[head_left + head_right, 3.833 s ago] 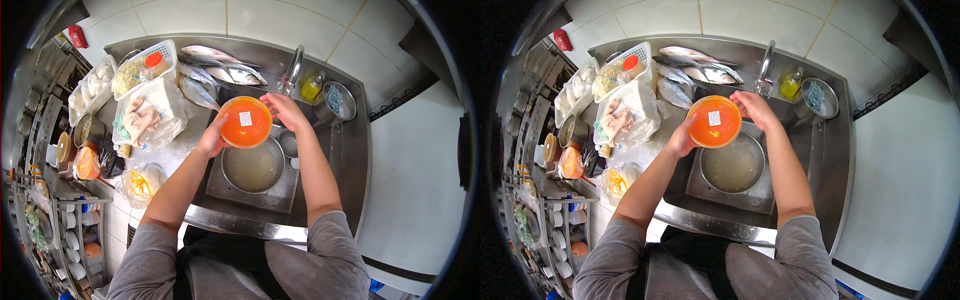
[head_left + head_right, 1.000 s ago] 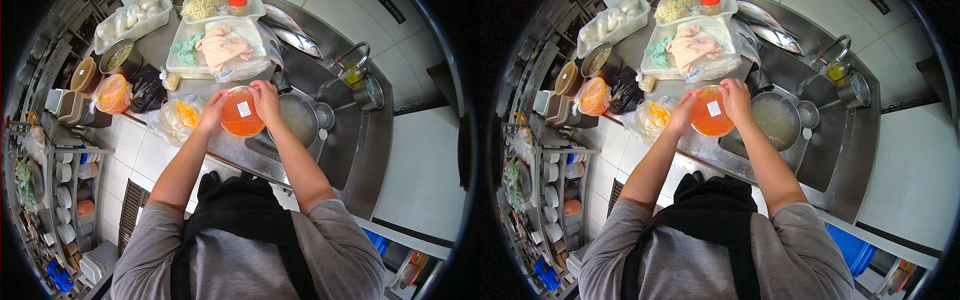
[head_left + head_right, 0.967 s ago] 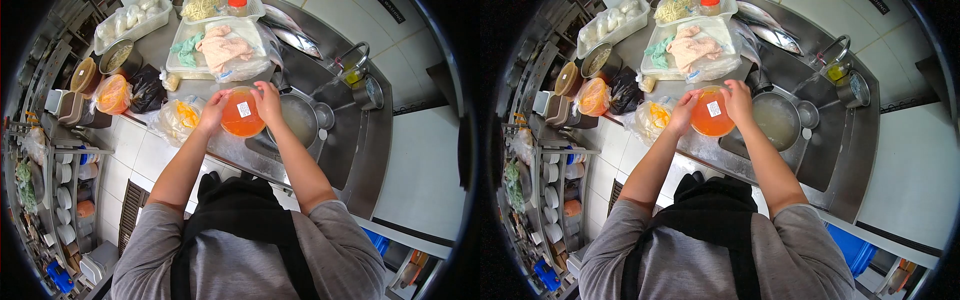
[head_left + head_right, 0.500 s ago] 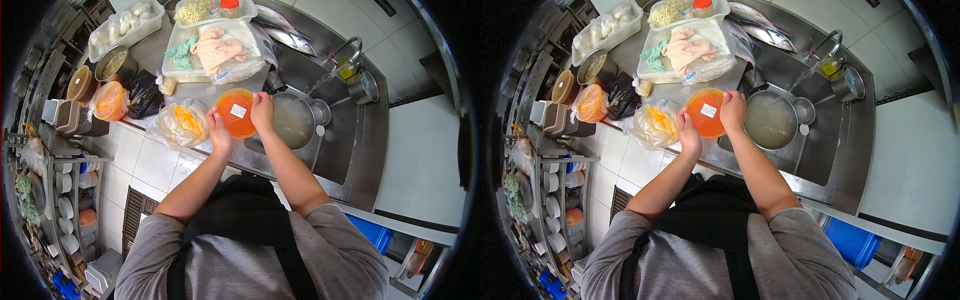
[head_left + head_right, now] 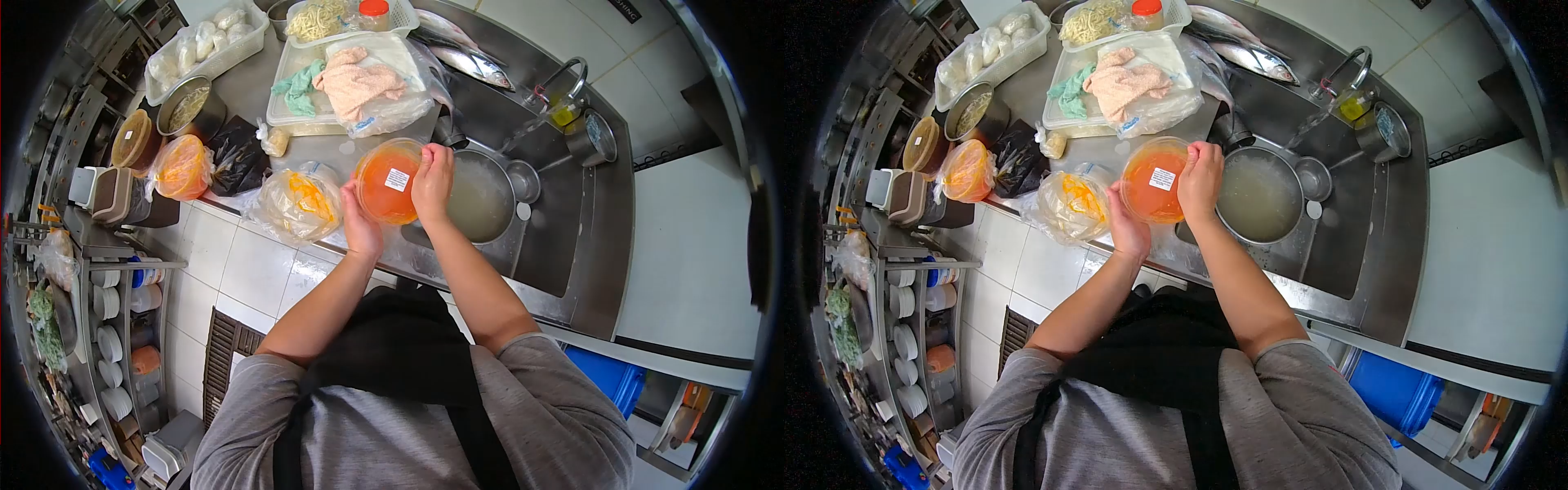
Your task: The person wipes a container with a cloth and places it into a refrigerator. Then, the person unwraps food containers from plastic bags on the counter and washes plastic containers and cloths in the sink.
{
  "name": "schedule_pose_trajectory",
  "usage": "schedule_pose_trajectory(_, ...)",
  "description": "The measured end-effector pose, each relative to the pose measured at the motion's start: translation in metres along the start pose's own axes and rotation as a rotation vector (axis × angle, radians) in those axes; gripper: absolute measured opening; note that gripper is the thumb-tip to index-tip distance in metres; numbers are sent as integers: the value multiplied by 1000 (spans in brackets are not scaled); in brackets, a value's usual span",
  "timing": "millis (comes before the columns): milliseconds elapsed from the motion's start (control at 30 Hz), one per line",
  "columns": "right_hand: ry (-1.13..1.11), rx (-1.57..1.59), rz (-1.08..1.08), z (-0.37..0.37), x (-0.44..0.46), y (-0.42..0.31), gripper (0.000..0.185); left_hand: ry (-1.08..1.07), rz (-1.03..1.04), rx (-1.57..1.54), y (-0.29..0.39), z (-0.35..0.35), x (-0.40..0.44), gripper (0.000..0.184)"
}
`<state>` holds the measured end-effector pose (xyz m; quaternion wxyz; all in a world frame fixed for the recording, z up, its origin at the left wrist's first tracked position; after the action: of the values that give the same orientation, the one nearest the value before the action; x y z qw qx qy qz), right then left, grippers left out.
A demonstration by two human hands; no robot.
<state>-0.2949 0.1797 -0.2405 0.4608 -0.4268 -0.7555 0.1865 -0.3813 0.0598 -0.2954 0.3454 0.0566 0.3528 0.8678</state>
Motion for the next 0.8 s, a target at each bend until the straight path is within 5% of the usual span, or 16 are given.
schedule_pose_trajectory(367,185,244,-69,-55,-14,30,9,-38,-35,86,13,-3,2,57)
schedule_pose_trajectory(600,268,269,251,-102,-28,113,13,-86,-116,157,2,-21,2,66)
schedule_pose_trajectory(733,231,257,517,-118,-14,193,13,-180,74,727,8,-15,-5,63)
schedule_pose_trajectory(800,192,81,330,-120,14,233,13,-217,171,943,10,-11,-1,61)
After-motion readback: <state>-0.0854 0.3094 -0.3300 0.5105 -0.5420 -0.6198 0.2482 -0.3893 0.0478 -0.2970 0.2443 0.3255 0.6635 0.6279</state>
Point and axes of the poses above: each hand's wrist, its own x-axis towards the middle knuckle, its own z-axis out of the palm, y = z × x, the point moved 5 cm from there along x, towards the middle knuckle, and after that the axes turned 2 degrees about y, right-handed, at the moved point
